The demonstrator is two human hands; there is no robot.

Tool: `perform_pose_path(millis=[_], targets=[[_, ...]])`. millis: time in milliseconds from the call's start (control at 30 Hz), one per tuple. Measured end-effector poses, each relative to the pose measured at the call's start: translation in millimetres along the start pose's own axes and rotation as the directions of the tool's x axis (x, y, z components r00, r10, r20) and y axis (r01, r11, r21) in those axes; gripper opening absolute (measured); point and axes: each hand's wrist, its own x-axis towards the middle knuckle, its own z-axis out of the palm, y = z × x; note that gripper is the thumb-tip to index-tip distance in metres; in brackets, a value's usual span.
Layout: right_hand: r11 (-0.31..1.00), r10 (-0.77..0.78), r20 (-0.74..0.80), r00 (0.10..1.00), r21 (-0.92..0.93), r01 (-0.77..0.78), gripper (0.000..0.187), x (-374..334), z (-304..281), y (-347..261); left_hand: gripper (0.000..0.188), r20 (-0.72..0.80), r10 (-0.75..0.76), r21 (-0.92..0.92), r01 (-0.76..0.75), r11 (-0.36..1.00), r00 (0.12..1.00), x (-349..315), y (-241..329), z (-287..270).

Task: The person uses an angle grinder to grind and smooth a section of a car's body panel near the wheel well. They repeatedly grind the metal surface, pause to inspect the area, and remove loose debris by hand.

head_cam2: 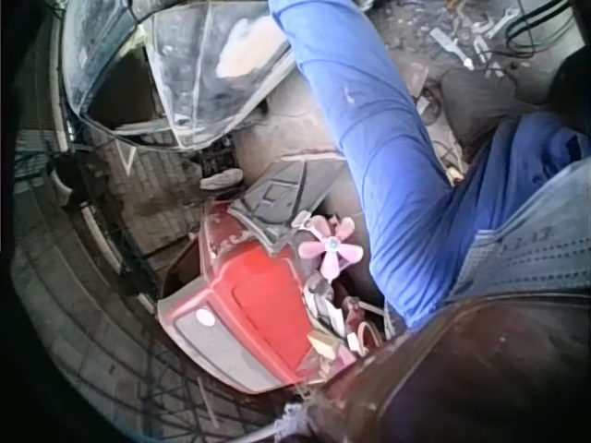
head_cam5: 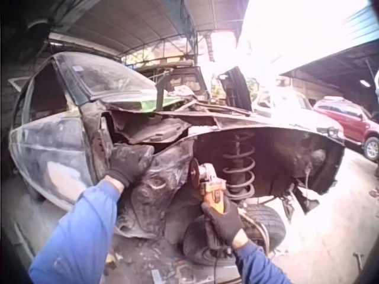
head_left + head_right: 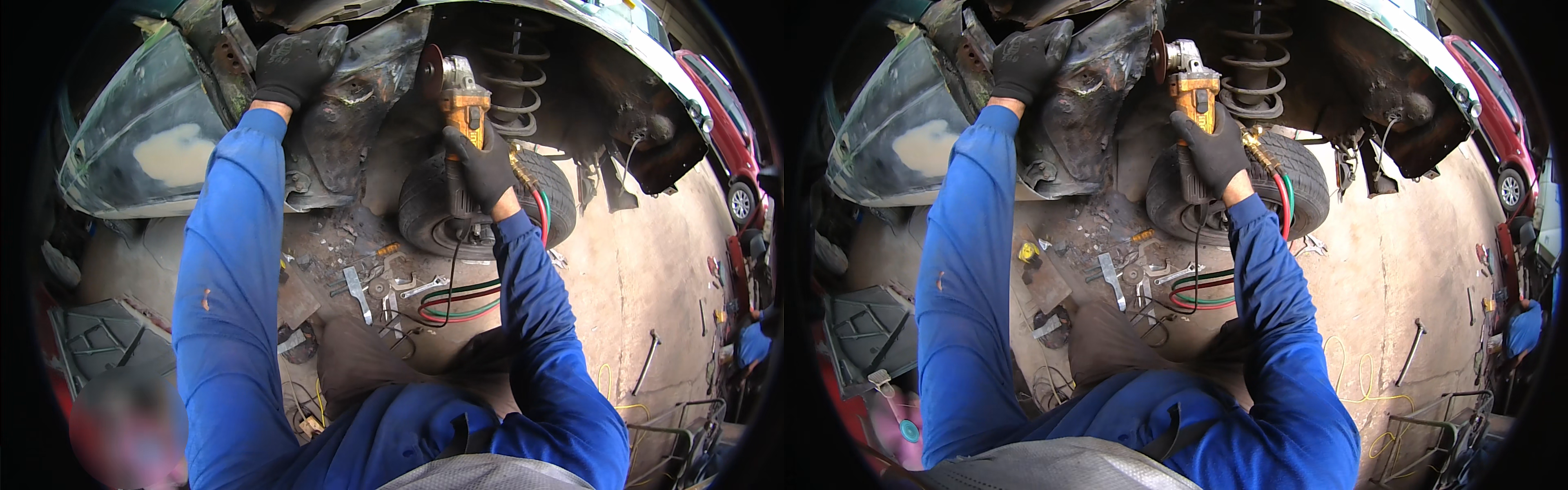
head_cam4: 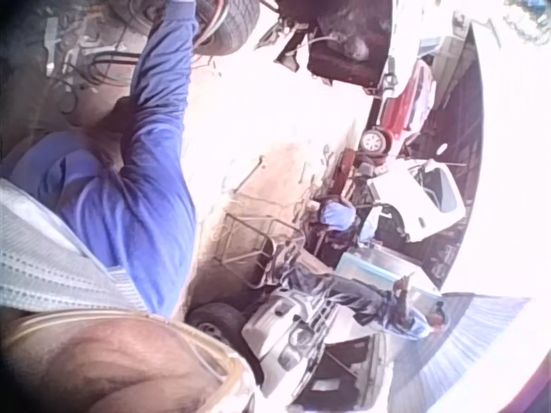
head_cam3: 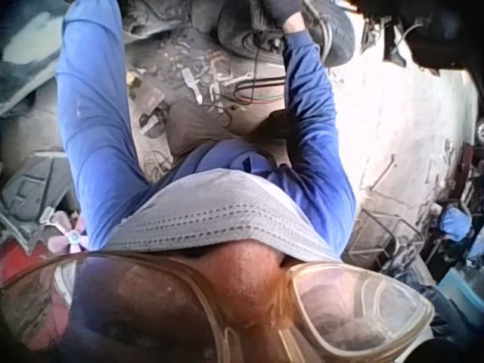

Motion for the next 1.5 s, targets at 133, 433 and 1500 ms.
perform_pose_path(millis=[133, 433, 1500], targets=[[0.999, 0.025, -0.076, 0.997, 0.036, -0.022, 0.046, -10.0, 21.5, -11.1, 0.051, -0.078, 0.041, -0.012, -0.042, 0.999, 0.996, -2.6, 0.4, 3.6], [0.996, 0.087, -0.151, 0.985, 0.008, -0.086, 0.045, -17.3, 37.5, -29.7, 0.045, -0.077, 0.023, -0.072, -0.029, 0.997, 0.997, 2.1, 6.1, 1.1], [0.994, 0.107, -0.187, 0.977, -0.002, -0.109, 0.041, -18.9, 48.0, -26.2, 0.037, -0.139, 0.086, -0.026, -0.09, 0.996, 0.987, 1.8, 9.7, -9.4]])
